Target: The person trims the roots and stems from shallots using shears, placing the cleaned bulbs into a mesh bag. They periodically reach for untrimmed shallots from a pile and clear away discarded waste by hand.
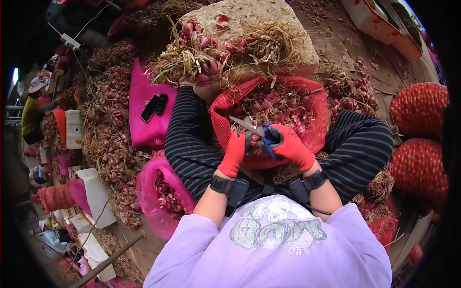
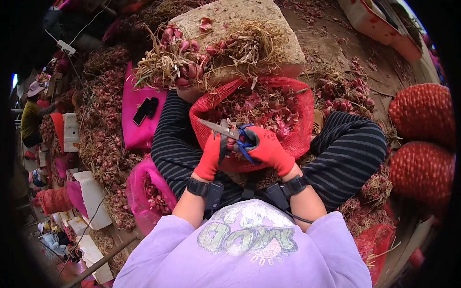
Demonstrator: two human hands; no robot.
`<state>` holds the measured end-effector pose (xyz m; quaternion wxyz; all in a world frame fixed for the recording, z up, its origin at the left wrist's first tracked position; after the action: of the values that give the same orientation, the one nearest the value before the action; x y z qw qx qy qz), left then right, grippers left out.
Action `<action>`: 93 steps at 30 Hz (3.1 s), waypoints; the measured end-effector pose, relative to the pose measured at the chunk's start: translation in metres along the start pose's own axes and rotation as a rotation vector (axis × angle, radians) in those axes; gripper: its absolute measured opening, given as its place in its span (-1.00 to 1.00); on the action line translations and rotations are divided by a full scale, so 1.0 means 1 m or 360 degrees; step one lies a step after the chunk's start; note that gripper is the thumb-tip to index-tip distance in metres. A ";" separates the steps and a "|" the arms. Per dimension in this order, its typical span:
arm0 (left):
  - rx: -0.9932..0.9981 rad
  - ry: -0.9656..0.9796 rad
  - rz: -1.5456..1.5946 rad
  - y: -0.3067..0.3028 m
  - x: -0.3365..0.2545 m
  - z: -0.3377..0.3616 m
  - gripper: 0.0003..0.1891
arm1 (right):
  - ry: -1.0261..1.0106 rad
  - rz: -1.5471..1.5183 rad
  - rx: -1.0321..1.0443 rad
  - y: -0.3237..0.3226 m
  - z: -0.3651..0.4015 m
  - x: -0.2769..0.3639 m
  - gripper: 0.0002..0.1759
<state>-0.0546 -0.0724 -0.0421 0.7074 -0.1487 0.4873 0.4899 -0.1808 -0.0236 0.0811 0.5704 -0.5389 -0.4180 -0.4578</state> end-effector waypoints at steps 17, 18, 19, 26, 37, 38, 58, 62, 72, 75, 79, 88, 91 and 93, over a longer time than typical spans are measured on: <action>-0.0114 0.0547 -0.1053 0.030 -0.060 0.021 -0.70 | 0.0579 -0.1175 -0.0041 0.026 0.019 -0.041 -0.73; -0.0132 0.0446 -0.0869 0.027 -0.056 0.019 -0.72 | 0.0505 -0.1237 -0.0105 0.023 0.017 -0.036 -0.73; -0.0148 0.0343 -0.0683 0.025 -0.051 0.019 -0.73 | 0.0432 -0.1297 -0.0168 0.020 0.016 -0.030 -0.73; 0.0153 0.0395 0.0297 0.049 -0.056 0.031 -0.69 | 0.0749 -0.1900 -0.0304 0.034 0.032 -0.083 -0.74; 0.0335 -0.0110 0.0264 0.049 -0.039 0.037 -0.72 | 0.0486 -0.1075 -0.0370 0.008 0.022 -0.057 -0.84; 0.0324 0.0078 0.0144 0.047 -0.050 0.037 -0.71 | 0.0556 -0.1445 -0.0363 0.017 0.024 -0.064 -0.85; 0.0331 -0.0085 0.0901 0.053 -0.056 0.027 -0.64 | 0.0410 -0.0941 -0.0735 -0.016 0.015 -0.078 -0.77; 0.0287 -0.0023 0.1030 0.041 -0.039 0.019 -0.64 | 0.0511 -0.1288 -0.0541 -0.006 0.018 -0.056 -0.77; 0.0175 0.0768 -0.0835 0.054 -0.085 0.045 -0.73 | 0.0345 -0.1364 -0.0335 0.007 0.010 -0.042 -0.76; 0.0290 0.0397 -0.0241 0.055 -0.065 0.031 -0.71 | 0.0477 -0.1945 -0.0367 0.015 0.015 -0.065 -0.78; 0.0207 -0.0047 0.0572 0.056 -0.043 0.031 -0.69 | 0.0380 -0.1550 -0.0545 -0.005 0.017 -0.061 -0.79; 0.0044 0.0361 0.0079 0.040 -0.067 0.059 -0.68 | 0.0349 -0.0853 -0.0580 -0.011 0.015 -0.064 -0.78; -0.0014 0.0134 0.0706 0.018 -0.012 0.039 -0.68 | 0.0483 -0.1883 -0.0641 0.003 0.020 -0.088 -0.76; 0.0038 0.0260 0.0826 0.021 -0.013 0.035 -0.69 | 0.0339 -0.2191 -0.0759 -0.003 0.019 -0.075 -0.74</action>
<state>-0.0542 -0.0454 -0.0086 0.5182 -0.0494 0.5704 0.6354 -0.2012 0.0004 0.0103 0.0589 -0.2165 -0.4931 -0.8406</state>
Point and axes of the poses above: each hand's wrist, its own z-axis away from the middle knuckle, its own y-axis out of the palm, x = y × z, the point moved 10 cm from there along -z, towards the middle knuckle, and after that the axes turned 4 degrees about -y, right-handed, at the moved point
